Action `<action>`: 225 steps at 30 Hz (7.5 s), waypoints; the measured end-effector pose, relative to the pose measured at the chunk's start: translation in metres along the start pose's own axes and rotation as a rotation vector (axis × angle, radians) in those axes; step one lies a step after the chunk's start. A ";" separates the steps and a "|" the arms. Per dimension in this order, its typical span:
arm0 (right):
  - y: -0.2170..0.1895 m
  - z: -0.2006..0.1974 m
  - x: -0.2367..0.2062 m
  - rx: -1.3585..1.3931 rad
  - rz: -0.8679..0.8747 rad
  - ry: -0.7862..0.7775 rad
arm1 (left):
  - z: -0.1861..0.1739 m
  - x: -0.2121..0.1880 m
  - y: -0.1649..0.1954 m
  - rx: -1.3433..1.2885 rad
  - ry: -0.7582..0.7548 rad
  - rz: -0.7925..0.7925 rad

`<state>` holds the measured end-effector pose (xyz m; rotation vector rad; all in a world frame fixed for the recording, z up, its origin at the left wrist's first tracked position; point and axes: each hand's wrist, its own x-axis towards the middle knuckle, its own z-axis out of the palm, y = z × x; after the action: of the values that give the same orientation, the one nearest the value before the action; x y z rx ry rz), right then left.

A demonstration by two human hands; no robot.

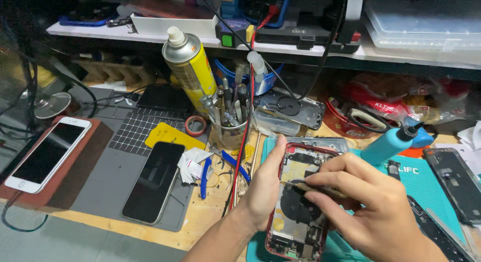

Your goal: The person holds a disassembled smartphone frame and uses a pry tool and screwdriver to scrape and work on components inside the frame, repositioning the phone repeatedly and picking up different tools from the mat while working around the edges of the device.

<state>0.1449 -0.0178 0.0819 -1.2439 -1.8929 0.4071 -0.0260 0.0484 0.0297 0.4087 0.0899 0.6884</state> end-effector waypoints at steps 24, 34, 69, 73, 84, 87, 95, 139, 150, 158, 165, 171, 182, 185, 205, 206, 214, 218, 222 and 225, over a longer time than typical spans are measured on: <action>-0.002 0.001 0.002 -0.035 0.013 0.054 | -0.005 0.002 0.000 0.065 -0.008 0.033; -0.003 0.000 0.001 -0.025 0.006 0.018 | 0.000 0.000 0.003 0.074 0.058 0.008; 0.041 0.003 -0.027 0.363 0.424 0.073 | -0.005 -0.028 0.056 0.253 0.221 0.264; 0.032 0.020 -0.024 0.423 0.377 0.012 | -0.006 -0.028 0.061 0.236 0.218 0.259; 0.029 0.027 -0.026 0.444 0.586 -0.031 | -0.008 -0.027 0.056 -0.052 -0.090 0.100; 0.028 0.006 -0.031 0.195 0.378 0.016 | -0.008 -0.024 0.049 -0.097 -0.160 0.029; 0.025 -0.015 -0.033 0.088 0.153 0.237 | -0.011 -0.018 0.029 -0.309 -0.336 -0.210; 0.056 -0.020 -0.043 -0.760 0.278 -0.181 | -0.001 -0.005 0.019 -0.060 -0.079 0.008; 0.047 -0.035 -0.050 -0.094 0.369 0.032 | -0.010 -0.005 -0.001 0.126 -0.034 -0.003; 0.016 -0.032 -0.017 -0.283 0.095 0.083 | -0.003 -0.011 0.001 0.295 -0.007 -0.105; 0.010 -0.034 -0.015 -0.284 0.106 0.056 | 0.004 -0.015 0.008 0.386 0.016 -0.170; 0.018 -0.038 -0.017 -0.245 0.065 -0.006 | 0.007 -0.015 0.007 0.372 0.050 -0.178; 0.018 -0.039 -0.016 -0.250 0.045 0.010 | 0.004 -0.016 0.005 0.279 0.027 -0.171; 0.018 -0.039 -0.016 -0.244 0.062 0.000 | 0.001 -0.017 0.006 0.219 0.018 -0.172; 0.013 -0.038 -0.015 -0.317 0.084 0.044 | 0.008 -0.020 0.009 0.255 0.065 -0.170; 0.014 -0.038 -0.015 -0.314 0.085 0.041 | 0.008 -0.020 0.009 0.263 0.070 -0.171; 0.023 -0.038 -0.019 -0.210 0.056 -0.026 | 0.010 -0.021 0.009 0.291 0.074 -0.166; 0.026 -0.037 -0.021 -0.161 0.059 -0.049 | 0.009 -0.020 0.009 0.290 0.080 -0.169; 0.024 -0.043 -0.022 -0.160 0.032 -0.043 | 0.006 -0.020 0.007 0.291 0.086 -0.172; 0.021 -0.044 -0.022 -0.174 0.088 -0.013 | 0.004 -0.021 0.006 0.288 0.055 -0.173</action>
<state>0.1950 -0.0347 0.0854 -1.4459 -1.9217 0.3025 -0.0454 0.0377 0.0347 0.6506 0.2756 0.5163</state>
